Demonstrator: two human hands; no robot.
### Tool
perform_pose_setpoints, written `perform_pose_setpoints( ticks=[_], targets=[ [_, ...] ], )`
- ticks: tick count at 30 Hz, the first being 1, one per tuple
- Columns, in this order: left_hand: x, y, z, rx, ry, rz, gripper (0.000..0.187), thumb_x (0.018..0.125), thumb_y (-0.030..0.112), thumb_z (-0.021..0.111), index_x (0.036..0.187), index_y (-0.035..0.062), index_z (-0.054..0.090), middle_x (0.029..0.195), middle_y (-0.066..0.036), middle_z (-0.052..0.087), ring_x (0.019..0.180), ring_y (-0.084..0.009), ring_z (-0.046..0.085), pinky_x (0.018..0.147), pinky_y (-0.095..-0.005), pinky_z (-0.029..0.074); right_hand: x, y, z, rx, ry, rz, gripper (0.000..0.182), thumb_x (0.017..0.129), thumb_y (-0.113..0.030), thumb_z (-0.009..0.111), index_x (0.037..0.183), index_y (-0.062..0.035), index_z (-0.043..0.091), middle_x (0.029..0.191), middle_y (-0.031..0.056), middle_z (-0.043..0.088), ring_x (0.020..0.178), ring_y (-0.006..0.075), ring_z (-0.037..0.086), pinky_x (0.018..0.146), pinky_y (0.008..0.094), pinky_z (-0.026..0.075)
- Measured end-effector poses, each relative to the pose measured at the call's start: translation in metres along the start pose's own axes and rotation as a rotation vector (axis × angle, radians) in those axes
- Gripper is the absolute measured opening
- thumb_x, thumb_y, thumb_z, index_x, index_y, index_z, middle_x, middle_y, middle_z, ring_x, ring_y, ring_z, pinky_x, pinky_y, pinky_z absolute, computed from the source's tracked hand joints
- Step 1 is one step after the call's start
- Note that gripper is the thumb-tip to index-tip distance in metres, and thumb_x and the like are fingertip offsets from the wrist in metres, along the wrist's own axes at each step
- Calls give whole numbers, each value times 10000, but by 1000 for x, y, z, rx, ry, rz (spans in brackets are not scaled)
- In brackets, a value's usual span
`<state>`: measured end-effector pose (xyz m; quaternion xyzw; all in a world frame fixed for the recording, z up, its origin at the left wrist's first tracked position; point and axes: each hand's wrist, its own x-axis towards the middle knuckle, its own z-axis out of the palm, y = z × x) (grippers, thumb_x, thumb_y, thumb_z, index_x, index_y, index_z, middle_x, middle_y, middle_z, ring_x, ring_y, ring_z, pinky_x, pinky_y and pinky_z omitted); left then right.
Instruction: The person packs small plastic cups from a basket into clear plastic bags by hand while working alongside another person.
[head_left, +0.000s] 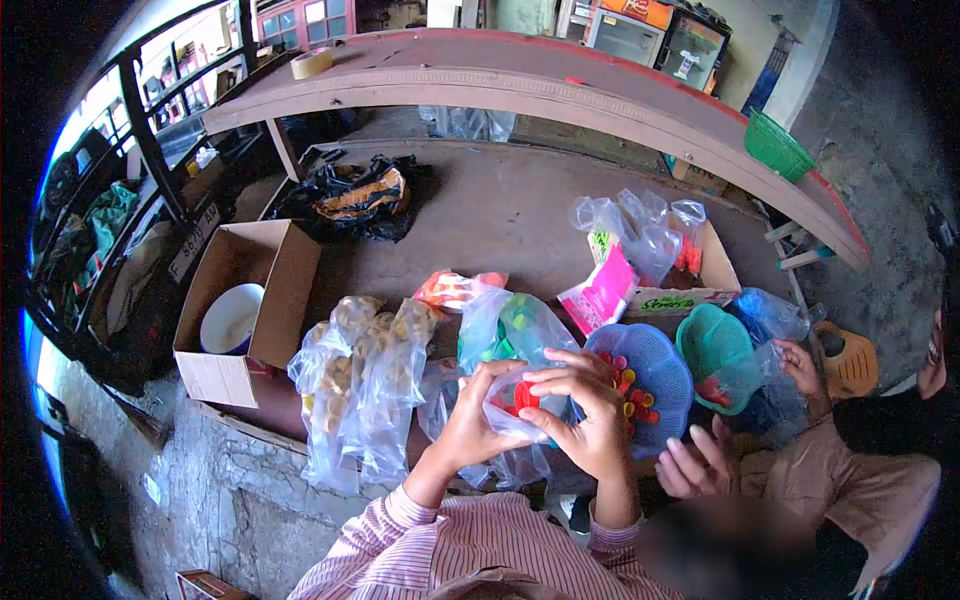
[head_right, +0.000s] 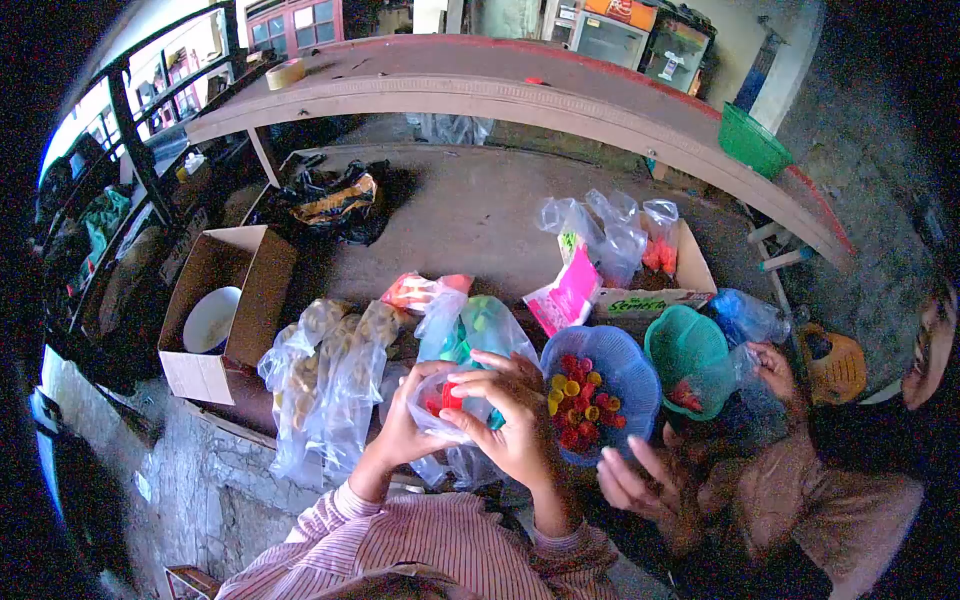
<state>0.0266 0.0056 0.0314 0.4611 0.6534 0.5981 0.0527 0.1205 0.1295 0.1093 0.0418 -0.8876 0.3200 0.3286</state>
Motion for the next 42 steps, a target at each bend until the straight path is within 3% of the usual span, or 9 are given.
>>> perform_pose_setpoints(
  ticks=[7, 11, 12, 17, 18, 20, 29, 35, 42],
  targets=[
    [5, 1, 2, -13, 2, 22, 754, 506, 252, 801, 1128, 30, 436, 1071, -113, 501, 1003, -260, 491, 855, -344, 337, -5, 17, -3, 87, 128, -15, 124, 672, -23, 676, 698, -41, 556, 769, 48, 617, 886, 218, 572, 817, 338, 403],
    [3, -6, 2, -40, 3, 3, 758, 503, 236, 804, 1130, 28, 432, 1067, -115, 505, 996, -261, 494, 858, -339, 336, -41, 51, 0, 322, 598, 536, 86, 747, 3, 604, 787, -21, 531, 765, 41, 580, 753, 171, 564, 690, 287, 434],
    [4, -7, 1, -22, 15, -6, 756, 504, 235, 804, 1129, 29, 432, 1063, -113, 509, 993, -259, 495, 859, -338, 335, -52, 70, -2, 166, 595, 597, 85, 746, 1, 598, 800, -15, 534, 764, 59, 583, 730, 186, 567, 662, 296, 436],
    [4, -10, -4, -35, 24, -129, 747, 510, 237, 806, 1123, 31, 432, 1045, -105, 522, 983, -250, 499, 855, -336, 331, -208, 201, 0, -698, 109, 655, 220, 628, -160, 702, 734, -14, 576, 778, 164, 588, 729, 322, 563, 646, 403, 439],
    [2, -14, -3, -30, 32, -112, 749, 511, 239, 807, 1124, 32, 431, 1038, -104, 526, 982, -246, 498, 854, -335, 329, -210, 200, -1, -697, 110, 651, 220, 628, -160, 702, 734, -14, 576, 778, 164, 588, 729, 322, 563, 646, 403, 439],
    [3, -14, -3, 17, 34, -94, 758, 510, 242, 809, 1130, 33, 425, 1027, -103, 530, 982, -242, 497, 853, -334, 326, -216, 194, -2, -693, -38, 1013, 281, 560, -217, 741, 714, -28, 602, 784, 166, 599, 775, 339, 561, 674, 428, 441],
    [8, -20, -5, -75, 10, -153, 722, 514, 242, 810, 1099, 31, 444, 1031, -103, 525, 975, -247, 499, 848, -342, 344, -193, 209, 2, -924, -343, 1208, 387, 576, -304, 721, 865, -66, 624, 916, 150, 604, 878, 312, 565, 775, 442, 446],
    [11, -28, -4, -65, 4, -123, 714, 507, 227, 812, 1088, 30, 447, 1036, -108, 522, 980, -256, 502, 844, -344, 357, -207, 227, 3, -827, -208, 1101, 340, 638, -316, 688, 890, -99, 617, 934, 137, 600, 908, 303, 556, 784, 424, 450],
    [13, -30, -7, -114, -38, -154, 707, 506, 214, 811, 1082, 26, 447, 1057, -120, 513, 995, -260, 498, 864, -349, 354, -189, 191, -12, -798, -210, 1247, 249, 656, -212, 689, 838, -64, 604, 864, 147, 594, 843, 306, 570, 736, 410, 454]
  ],
)
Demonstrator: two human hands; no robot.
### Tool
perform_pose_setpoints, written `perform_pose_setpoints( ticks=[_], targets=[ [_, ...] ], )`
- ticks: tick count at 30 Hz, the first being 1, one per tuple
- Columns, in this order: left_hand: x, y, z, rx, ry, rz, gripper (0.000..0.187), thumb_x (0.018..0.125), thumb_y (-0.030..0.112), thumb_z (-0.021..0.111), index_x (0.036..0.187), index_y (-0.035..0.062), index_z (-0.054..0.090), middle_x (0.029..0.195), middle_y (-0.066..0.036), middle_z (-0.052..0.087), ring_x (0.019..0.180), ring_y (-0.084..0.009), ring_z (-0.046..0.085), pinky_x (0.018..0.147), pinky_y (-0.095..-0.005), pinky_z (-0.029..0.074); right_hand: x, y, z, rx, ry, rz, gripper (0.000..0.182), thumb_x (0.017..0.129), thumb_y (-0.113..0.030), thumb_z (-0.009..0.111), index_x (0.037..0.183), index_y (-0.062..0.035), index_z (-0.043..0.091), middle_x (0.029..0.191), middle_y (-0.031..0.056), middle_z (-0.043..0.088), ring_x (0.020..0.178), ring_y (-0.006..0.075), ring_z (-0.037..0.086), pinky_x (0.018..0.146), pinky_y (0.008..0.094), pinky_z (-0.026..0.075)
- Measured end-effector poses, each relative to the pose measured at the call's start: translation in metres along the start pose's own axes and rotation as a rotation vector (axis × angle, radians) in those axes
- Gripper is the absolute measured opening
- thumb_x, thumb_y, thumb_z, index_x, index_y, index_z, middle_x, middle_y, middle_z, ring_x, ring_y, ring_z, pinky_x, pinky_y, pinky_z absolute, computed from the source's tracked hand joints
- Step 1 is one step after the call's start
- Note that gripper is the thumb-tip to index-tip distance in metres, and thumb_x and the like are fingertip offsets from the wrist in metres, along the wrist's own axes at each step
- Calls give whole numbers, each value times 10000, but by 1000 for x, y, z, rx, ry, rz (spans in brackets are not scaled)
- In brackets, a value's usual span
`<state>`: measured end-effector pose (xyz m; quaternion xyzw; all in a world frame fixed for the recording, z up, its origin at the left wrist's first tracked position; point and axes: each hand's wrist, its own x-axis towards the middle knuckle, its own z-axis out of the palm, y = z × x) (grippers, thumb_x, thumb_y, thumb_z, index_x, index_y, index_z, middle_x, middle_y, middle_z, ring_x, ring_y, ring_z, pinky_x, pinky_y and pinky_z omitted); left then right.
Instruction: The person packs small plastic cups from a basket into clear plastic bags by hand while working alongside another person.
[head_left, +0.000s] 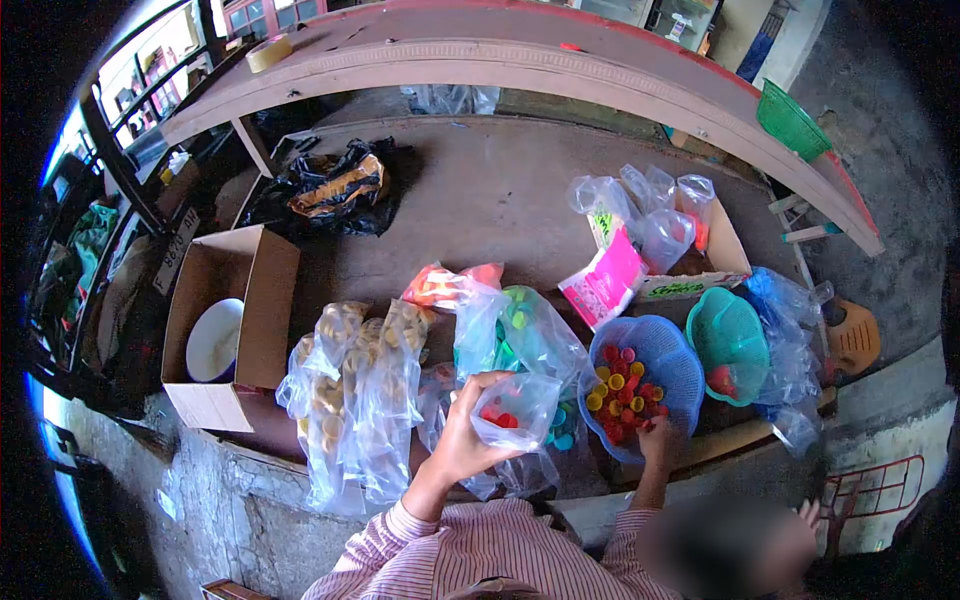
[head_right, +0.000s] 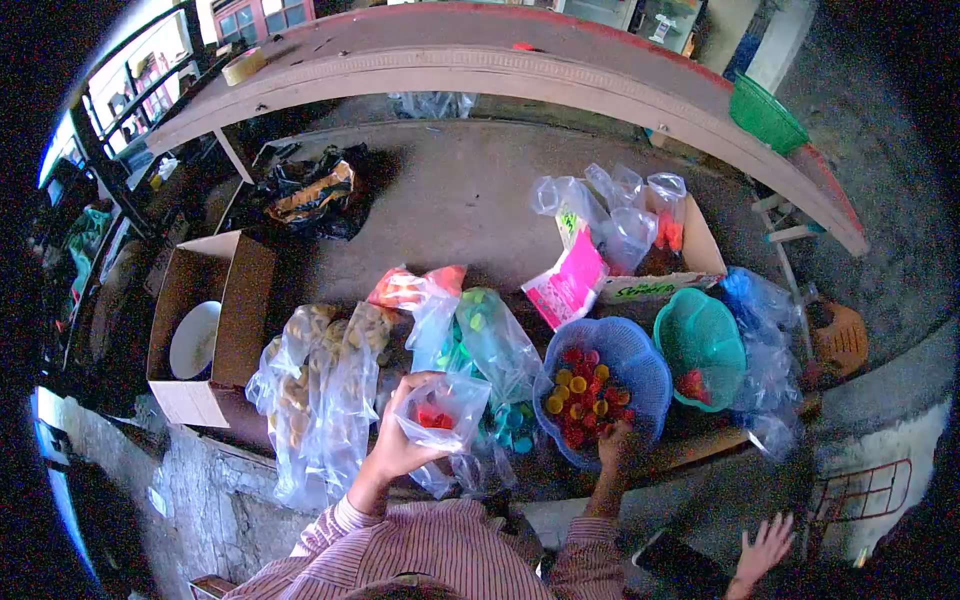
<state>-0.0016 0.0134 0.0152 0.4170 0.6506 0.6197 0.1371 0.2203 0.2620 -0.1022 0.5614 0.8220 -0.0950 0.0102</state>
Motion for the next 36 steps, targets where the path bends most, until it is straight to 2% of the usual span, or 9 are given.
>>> perform_pose_setpoints(
  ticks=[6, 8, 12, 15, 25, 28, 31, 34, 36],
  targets=[
    [3, -4, -7, 81, -38, 67, 691, 514, 227, 809, 1064, 18, 447, 1032, -106, 515, 929, -207, 527, 792, -311, 420, -23, -41, -58, 911, 203, -6, 240, 762, -144, 636, 932, -6, 536, 912, 62, 563, 809, 138, 537, 749, 263, 413],
    [7, -1, -7, 20, -69, 58, 717, 510, 193, 805, 1102, 23, 438, 1070, -117, 509, 1012, -267, 487, 866, -351, 353, -40, -84, -95, 1320, 180, -247, 234, 815, -152, 580, 991, -5, 535, 963, 64, 567, 853, 112, 532, 756, 231, 405],
    [11, -3, -14, 17, -144, 70, 740, 512, 191, 802, 1125, 20, 426, 1080, -118, 507, 1009, -273, 487, 859, -360, 355, -89, -151, -156, 1164, 103, -724, 268, 764, -203, 539, 942, -2, 545, 1110, 139, 501, 1090, 238, 434, 941, 370, 301],
    [8, -7, -15, -42, -176, 76, 742, 510, 189, 800, 1130, 17, 430, 1086, -125, 504, 998, -282, 486, 849, -367, 359, -106, -184, -171, 704, 112, -920, 229, 714, -252, 631, 808, -43, 617, 1169, 127, 480, 1157, 327, 380, 971, 413, 259],
    [3, -1, -27, -2, -254, 214, 753, 486, 199, 806, 1123, 25, 444, 1085, -117, 506, 978, -283, 489, 833, -365, 364, -132, -198, -166, 441, 74, -877, 312, 684, -324, 683, 884, -87, 648, 1169, 151, 481, 1177, 360, 351, 979, 430, 278],
    [3, -4, -30, -41, -246, 222, 747, 489, 200, 810, 1118, 26, 446, 1086, -115, 507, 985, -277, 489, 839, -364, 359, -122, -177, -161, 840, 237, -697, 148, 724, -132, 656, 830, -40, 609, 988, 91, 565, 943, 226, 531, 823, 323, 396],
    [1, -4, -34, -3, -269, 208, 743, 492, 201, 813, 1111, 19, 444, 1092, -116, 507, 992, -274, 488, 847, -360, 356, -89, -129, -125, 973, 206, -299, 162, 804, -152, 584, 905, -26, 571, 876, 67, 580, 789, 142, 555, 690, 269, 440],
    [2, -3, -31, -83, -284, 130, 739, 494, 196, 814, 1105, 9, 444, 1082, -121, 509, 992, -276, 490, 856, -358, 357, -48, -61, -56, 683, 145, -115, 290, 746, -156, 644, 984, -34, 531, 846, 98, 572, 774, 216, 572, 668, 328, 452],
    [3, 3, -27, -124, -277, 115, 726, 493, 183, 814, 1093, -1, 448, 1063, -122, 512, 989, -276, 493, 858, -350, 368, -31, -23, -5, 414, 228, -180, 334, 694, -220, 681, 949, -37, 565, 852, 118, 594, 791, 237, 585, 687, 345, 462]
  ],
)
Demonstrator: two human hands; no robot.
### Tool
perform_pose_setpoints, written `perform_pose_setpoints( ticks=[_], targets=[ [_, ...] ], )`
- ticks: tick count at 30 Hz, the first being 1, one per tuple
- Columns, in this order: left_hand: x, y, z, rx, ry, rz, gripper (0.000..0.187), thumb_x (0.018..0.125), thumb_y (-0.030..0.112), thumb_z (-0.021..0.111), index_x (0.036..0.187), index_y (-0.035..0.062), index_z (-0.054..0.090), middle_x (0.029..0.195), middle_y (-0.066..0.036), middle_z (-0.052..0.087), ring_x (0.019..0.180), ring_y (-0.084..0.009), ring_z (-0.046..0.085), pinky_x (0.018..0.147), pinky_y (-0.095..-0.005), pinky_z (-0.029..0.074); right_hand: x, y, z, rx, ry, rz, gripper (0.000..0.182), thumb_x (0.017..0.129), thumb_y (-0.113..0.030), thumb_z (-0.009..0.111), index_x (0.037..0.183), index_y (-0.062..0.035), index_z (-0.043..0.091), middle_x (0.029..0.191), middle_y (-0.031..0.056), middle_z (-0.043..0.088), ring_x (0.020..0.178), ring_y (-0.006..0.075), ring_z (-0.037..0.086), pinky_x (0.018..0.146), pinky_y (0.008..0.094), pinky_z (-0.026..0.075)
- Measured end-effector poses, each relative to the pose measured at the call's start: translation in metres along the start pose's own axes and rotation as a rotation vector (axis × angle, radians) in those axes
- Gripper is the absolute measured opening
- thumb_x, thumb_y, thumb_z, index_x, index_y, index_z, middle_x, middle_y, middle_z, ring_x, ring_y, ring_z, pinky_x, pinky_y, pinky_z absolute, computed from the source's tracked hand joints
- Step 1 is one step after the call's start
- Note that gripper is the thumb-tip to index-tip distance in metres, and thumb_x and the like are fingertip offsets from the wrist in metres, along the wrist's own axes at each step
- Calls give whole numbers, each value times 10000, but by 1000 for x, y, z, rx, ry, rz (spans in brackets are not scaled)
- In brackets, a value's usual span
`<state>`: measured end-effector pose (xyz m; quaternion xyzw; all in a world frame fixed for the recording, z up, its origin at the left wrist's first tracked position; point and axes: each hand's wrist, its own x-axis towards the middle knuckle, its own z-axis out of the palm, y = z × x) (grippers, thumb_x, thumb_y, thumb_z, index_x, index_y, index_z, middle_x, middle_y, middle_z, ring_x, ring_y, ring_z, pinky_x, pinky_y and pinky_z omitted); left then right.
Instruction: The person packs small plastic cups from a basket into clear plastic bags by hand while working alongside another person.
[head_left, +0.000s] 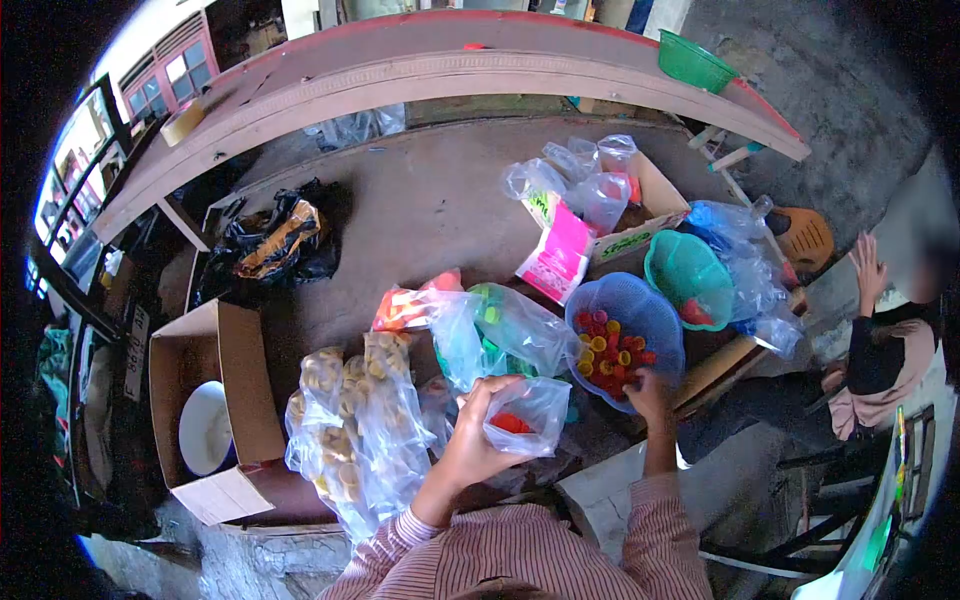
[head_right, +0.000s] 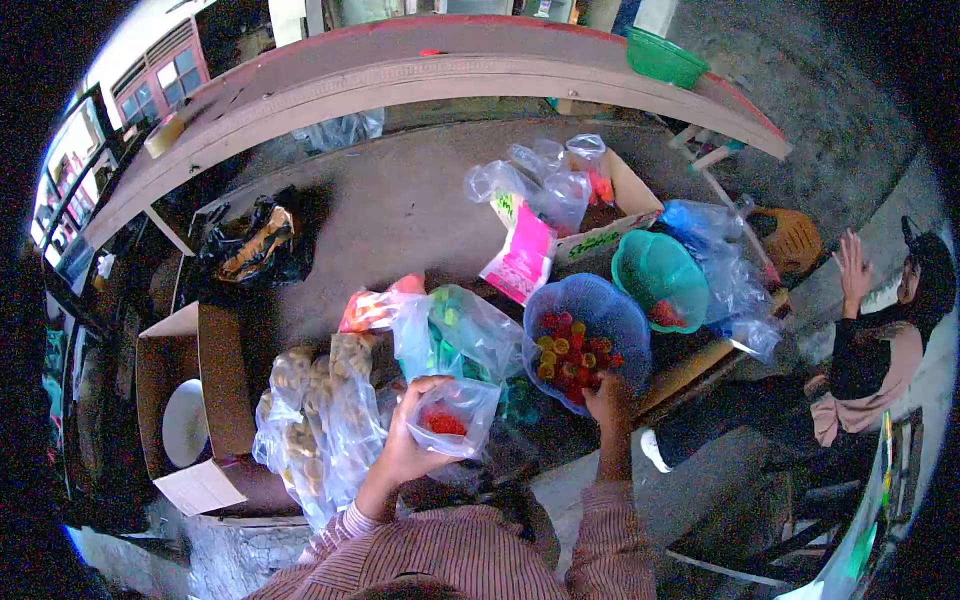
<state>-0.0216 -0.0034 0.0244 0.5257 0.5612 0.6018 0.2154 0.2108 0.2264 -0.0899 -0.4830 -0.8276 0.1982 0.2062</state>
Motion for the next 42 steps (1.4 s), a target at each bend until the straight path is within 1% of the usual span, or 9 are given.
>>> perform_pose_setpoints(
  ticks=[1, 7, 10, 19, 32, 35, 38, 40, 42],
  targets=[
    [0, 1, 2, -2, -9, -2, 726, 493, 183, 814, 1093, -1, 448, 1063, -122, 512, 989, -276, 493, 858, -350, 368, -5, 15, 7, -265, 26, -98, 383, 641, -283, 719, 914, -41, 600, 858, 137, 617, 809, 258, 598, 707, 362, 471],
    [7, 4, 20, 32, 61, 19, 710, 481, 169, 815, 1078, 11, 464, 1039, -123, 519, 975, -261, 507, 849, -341, 383, 12, -30, -3, -450, -359, 181, 441, 588, -365, 730, 909, -80, 629, 897, 142, 616, 865, 302, 578, 780, 383, 450],
    [7, 3, 28, 59, 62, -11, 702, 478, 167, 814, 1071, 17, 469, 1044, -120, 516, 973, -261, 510, 858, -340, 379, 23, 12, 28, -509, -390, 115, 425, 576, -380, 735, 868, -85, 645, 898, 147, 616, 878, 301, 575, 785, 393, 452],
    [15, 1, 50, -28, 103, -85, 705, 483, 185, 818, 1071, 21, 465, 1032, -102, 514, 968, -247, 512, 867, -340, 373, 33, 25, 35, -356, -504, 134, 372, 559, -285, 762, 846, -75, 654, 909, 149, 613, 861, 281, 584, 764, 378, 468],
    [15, -10, 52, 53, -10, -31, 744, 528, 112, 802, 1135, 13, 384, 1090, -84, 458, 981, -164, 486, 844, -301, 409, 27, 72, 65, -430, -379, 60, 164, 573, -100, 668, 729, -75, 624, 825, 125, 610, 809, 286, 584, 725, 392, 472],
    [16, -7, 50, -26, 70, -66, 735, 487, 197, 815, 1095, 18, 444, 1042, -116, 526, 970, -242, 519, 852, -335, 382, 27, 48, 54, -344, -196, 13, 209, 580, -116, 683, 779, -88, 627, 864, 137, 602, 842, 300, 573, 750, 395, 463],
    [14, -10, 49, -106, 77, -119, 731, 486, 191, 817, 1090, 16, 444, 1044, -115, 523, 972, -234, 517, 846, -332, 391, 32, 41, 53, -376, -198, -58, 222, 590, -153, 701, 792, -98, 628, 876, 153, 595, 871, 313, 562, 778, 383, 452],
    [11, -7, 47, -93, 77, -97, 731, 488, 187, 817, 1092, 16, 442, 1044, -113, 523, 969, -232, 518, 845, -332, 393, 29, 18, 35, -425, -424, 118, 225, 594, -175, 712, 790, -104, 628, 924, 140, 588, 922, 309, 541, 815, 391, 433],
    [13, -7, 45, -79, 79, -57, 731, 490, 183, 817, 1094, 16, 440, 1044, -112, 523, 967, -230, 519, 844, -331, 396, 32, 21, 44, -484, -385, 115, 212, 593, -182, 715, 772, -107, 631, 896, 124, 597, 900, 299, 553, 790, 395, 446]
  ],
)
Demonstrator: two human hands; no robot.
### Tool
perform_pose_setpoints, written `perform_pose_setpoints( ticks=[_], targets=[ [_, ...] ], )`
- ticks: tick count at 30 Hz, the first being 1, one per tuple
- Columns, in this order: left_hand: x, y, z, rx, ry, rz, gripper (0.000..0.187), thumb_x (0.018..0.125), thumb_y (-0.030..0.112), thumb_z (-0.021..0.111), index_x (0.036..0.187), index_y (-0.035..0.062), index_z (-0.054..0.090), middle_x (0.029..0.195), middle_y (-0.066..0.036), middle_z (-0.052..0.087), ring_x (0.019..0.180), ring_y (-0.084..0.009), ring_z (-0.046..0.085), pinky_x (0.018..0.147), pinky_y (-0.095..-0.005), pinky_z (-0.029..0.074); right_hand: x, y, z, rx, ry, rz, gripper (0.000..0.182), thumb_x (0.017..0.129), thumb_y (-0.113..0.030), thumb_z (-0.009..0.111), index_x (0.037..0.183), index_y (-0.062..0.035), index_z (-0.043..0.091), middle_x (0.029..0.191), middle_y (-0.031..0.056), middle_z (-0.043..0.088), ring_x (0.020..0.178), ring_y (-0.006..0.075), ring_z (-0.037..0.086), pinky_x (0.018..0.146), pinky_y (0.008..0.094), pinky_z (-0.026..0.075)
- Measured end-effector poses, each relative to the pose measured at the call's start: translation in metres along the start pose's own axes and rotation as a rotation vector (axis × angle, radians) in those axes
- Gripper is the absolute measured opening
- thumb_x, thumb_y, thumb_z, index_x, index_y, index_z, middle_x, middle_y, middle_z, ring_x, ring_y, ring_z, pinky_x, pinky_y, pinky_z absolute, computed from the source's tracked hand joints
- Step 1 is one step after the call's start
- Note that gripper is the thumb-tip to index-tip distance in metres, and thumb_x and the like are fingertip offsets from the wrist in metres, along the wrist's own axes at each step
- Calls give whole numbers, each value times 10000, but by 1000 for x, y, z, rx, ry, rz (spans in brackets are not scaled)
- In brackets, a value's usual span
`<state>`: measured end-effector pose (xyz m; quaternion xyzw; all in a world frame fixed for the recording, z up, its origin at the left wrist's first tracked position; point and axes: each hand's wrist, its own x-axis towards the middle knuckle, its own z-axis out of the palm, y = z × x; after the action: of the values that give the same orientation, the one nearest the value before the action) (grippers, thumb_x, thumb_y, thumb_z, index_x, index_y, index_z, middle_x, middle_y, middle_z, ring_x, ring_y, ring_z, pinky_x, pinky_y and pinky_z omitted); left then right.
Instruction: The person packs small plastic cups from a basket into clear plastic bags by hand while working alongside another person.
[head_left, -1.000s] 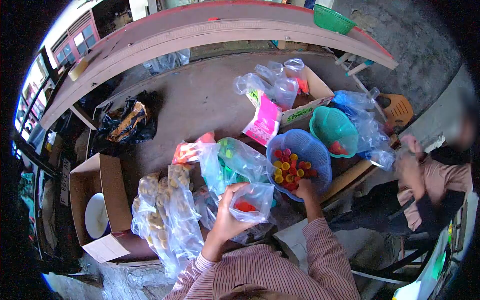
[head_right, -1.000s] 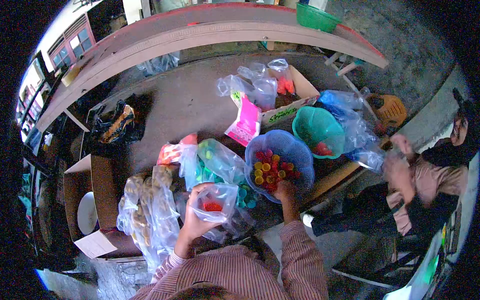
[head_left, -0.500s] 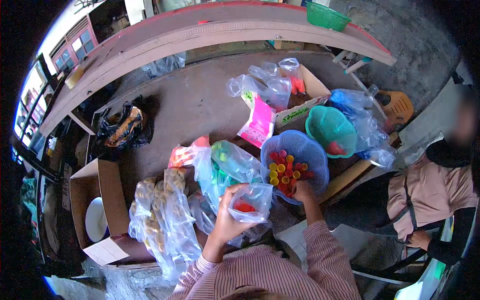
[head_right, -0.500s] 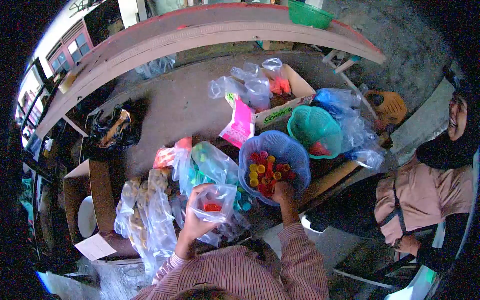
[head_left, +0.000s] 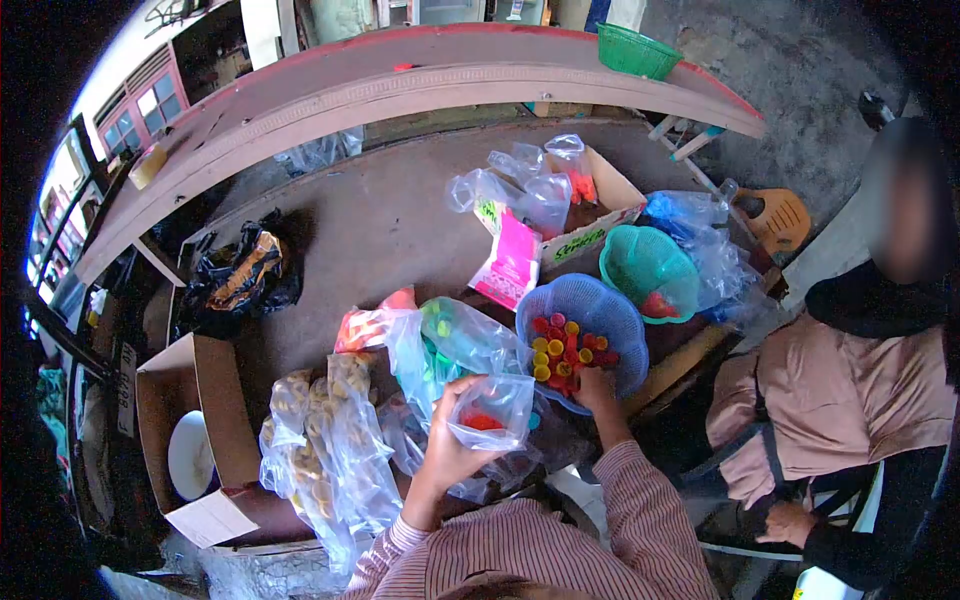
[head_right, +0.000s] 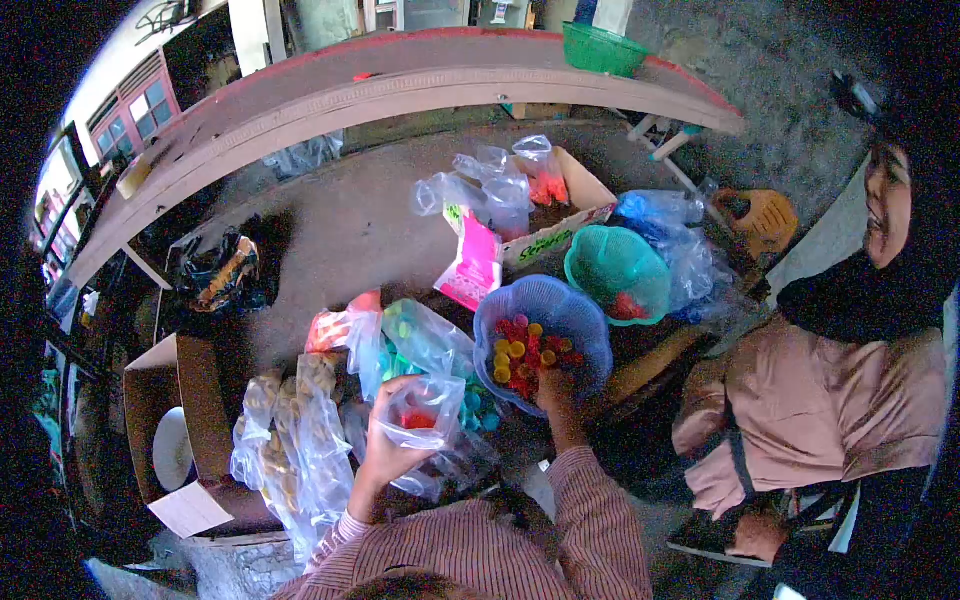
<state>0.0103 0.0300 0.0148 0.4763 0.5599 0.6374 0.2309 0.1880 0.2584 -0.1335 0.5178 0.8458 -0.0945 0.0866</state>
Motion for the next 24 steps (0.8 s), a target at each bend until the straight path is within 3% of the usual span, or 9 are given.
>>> perform_pose_setpoints(
  ticks=[2, 5, 7, 10, 17, 20, 22, 23, 24],
  targets=[
    [-5, -3, -3, -52, -26, -102, 720, 490, 172, 816, 1084, 18, 439, 1047, -113, 522, 965, -232, 520, 847, -333, 397, -2, 2, 4, -55, 29, 19, 200, 592, -188, 718, 754, -110, 633, 869, 108, 606, 878, 290, 565, 764, 400, 460],
    [-7, -4, -7, -5, -2, -18, 709, 489, 166, 815, 1072, 19, 440, 1058, -118, 517, 962, -232, 521, 852, -332, 395, -6, 15, 9, 101, 99, -49, 184, 584, -200, 721, 725, -116, 638, 795, 100, 611, 806, 285, 582, 710, 388, 480],
    [-6, -2, -7, 4, -3, -15, 704, 489, 163, 814, 1068, 19, 441, 1059, -120, 517, 961, -231, 522, 853, -330, 394, -4, 24, 26, 0, 342, -94, 176, 570, -172, 724, 672, -83, 612, 725, 119, 599, 719, 291, 585, 640, 375, 480],
    [-9, -3, -12, 39, -48, 13, 721, 507, 151, 813, 1094, 15, 417, 1078, -110, 486, 965, -204, 507, 841, -315, 407, 1, 33, 29, 230, 387, -149, 183, 560, -114, 719, 630, -43, 565, 705, 140, 584, 688, 300, 576, 606, 383, 465],
    [-12, -5, -18, 60, -106, 18, 751, 523, 152, 818, 1124, 7, 392, 1095, -101, 455, 969, -175, 492, 818, -297, 427, -16, 12, 2, 313, 537, -128, 199, 574, -63, 708, 667, -14, 540, 682, 147, 574, 640, 294, 576, 571, 370, 454],
    [-11, 0, -17, 37, -33, 14, 700, 501, 171, 808, 1078, 22, 441, 1033, -114, 537, 966, -240, 527, 845, -328, 391, -19, 8, -14, 547, 723, -220, 163, 649, -66, 681, 727, -10, 549, 661, 110, 580, 665, 244, 595, 562, 343, 457],
    [-11, -4, -16, 42, -28, -5, 701, 502, 176, 809, 1080, 22, 443, 1033, -113, 537, 969, -239, 527, 846, -327, 390, -33, -3, -49, 1175, 478, -46, 152, 722, -71, 640, 827, -13, 546, 726, 77, 587, 730, 215, 605, 618, 311, 475],
    [-12, -5, -16, 48, -23, -26, 703, 502, 180, 809, 1082, 22, 444, 1034, -111, 538, 971, -237, 526, 847, -326, 389, -45, -14, -74, 1174, 471, -48, 152, 722, -71, 640, 827, -13, 546, 726, 77, 587, 730, 215, 605, 618, 311, 475],
    [-12, -5, -15, 50, -19, -34, 703, 502, 180, 809, 1082, 22, 444, 1034, -111, 538, 971, -237, 526, 847, -326, 389, -61, -32, -104, 1505, 411, -89, 150, 742, -65, 627, 839, -25, 519, 789, 63, 578, 712, 184, 588, 660, 296, 465]
  ],
)
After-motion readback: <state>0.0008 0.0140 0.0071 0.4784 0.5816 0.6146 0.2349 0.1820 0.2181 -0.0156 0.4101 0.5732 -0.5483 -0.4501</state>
